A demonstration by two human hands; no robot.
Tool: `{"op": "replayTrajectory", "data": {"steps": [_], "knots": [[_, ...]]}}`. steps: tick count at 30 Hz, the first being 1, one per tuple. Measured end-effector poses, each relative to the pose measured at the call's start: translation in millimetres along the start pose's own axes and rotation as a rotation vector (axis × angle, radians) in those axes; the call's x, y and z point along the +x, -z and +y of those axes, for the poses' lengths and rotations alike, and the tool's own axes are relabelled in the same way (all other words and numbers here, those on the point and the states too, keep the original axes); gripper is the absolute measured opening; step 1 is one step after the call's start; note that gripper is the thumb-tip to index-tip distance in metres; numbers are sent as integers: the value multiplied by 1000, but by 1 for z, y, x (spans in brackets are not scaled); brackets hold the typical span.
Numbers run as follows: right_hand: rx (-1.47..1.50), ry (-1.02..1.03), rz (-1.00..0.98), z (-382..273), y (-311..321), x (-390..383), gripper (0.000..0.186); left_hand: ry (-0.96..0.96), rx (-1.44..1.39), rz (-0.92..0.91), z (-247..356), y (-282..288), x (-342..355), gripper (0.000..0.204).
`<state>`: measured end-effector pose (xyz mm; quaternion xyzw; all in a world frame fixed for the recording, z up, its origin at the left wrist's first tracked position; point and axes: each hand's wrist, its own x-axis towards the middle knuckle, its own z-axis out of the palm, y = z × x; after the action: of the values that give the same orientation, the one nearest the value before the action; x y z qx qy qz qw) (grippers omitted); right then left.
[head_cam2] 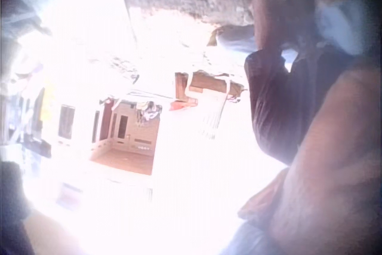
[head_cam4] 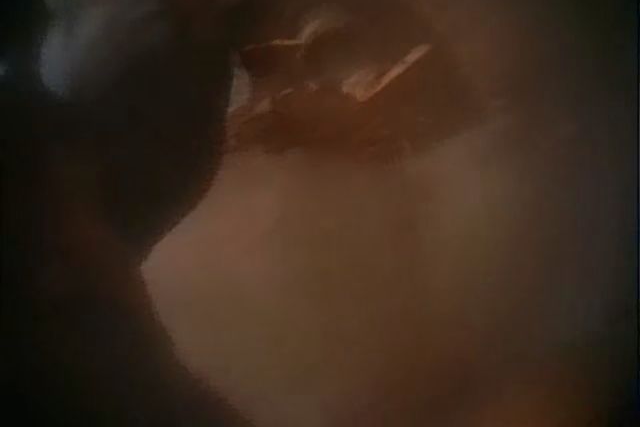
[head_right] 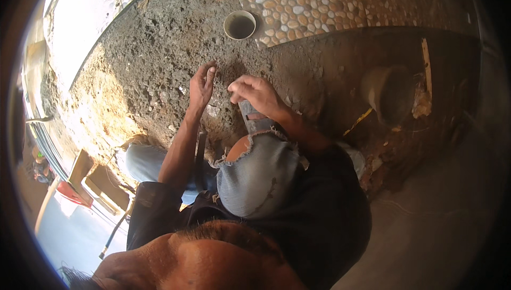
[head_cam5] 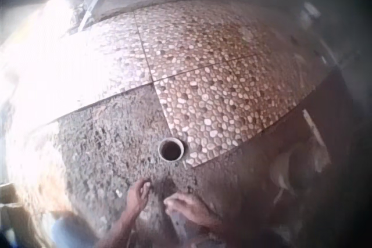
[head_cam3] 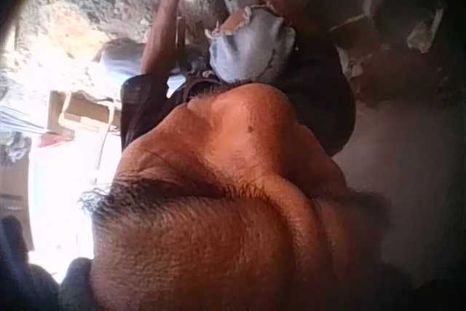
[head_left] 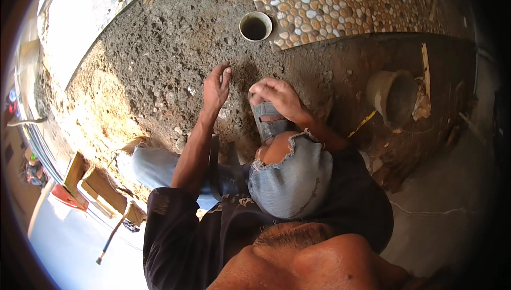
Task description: The person spreads mortar on a tile using a trowel and places it onto the prepared floor bed, then picks up a bucket and pours more mortar onto the ground.
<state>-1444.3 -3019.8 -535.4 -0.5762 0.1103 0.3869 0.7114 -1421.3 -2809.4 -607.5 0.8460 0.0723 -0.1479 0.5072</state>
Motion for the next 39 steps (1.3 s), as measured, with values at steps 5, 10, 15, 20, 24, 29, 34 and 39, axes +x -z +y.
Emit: {"op": "replayTrajectory", "data": {"steps": [5, 10, 15, 20, 24, 29, 34, 39], "knots": [[-40, -101, -251, 32, 5, -29, 34, 136, -149, -193, 5, -6, 2, 37], [99, 364, -441, -30, 26, -65, 42, 155, -155, -274, -1, -9, -2, 37], [99, 176, -529, -20, 38, -82, 54, 110, -105, -353, 5, -10, -2, 42], [-118, -324, -302, 59, 50, -77, 50, 154, -49, -430, 3, -13, -4, 42], [-504, -106, -305, 81, 56, -67, 45, 193, 39, -506, 14, -6, -12, 43], [-553, -133, -268, 82, 55, -52, 44, 175, 204, -595, 13, 11, -26, 44], [-568, -199, -379, 80, 63, -30, 35, 243, 206, -703, 12, 18, -44, 43], [-362, -2, -404, 102, 63, -4, 33, 301, 174, -742, 44, 21, -44, 44]]}}
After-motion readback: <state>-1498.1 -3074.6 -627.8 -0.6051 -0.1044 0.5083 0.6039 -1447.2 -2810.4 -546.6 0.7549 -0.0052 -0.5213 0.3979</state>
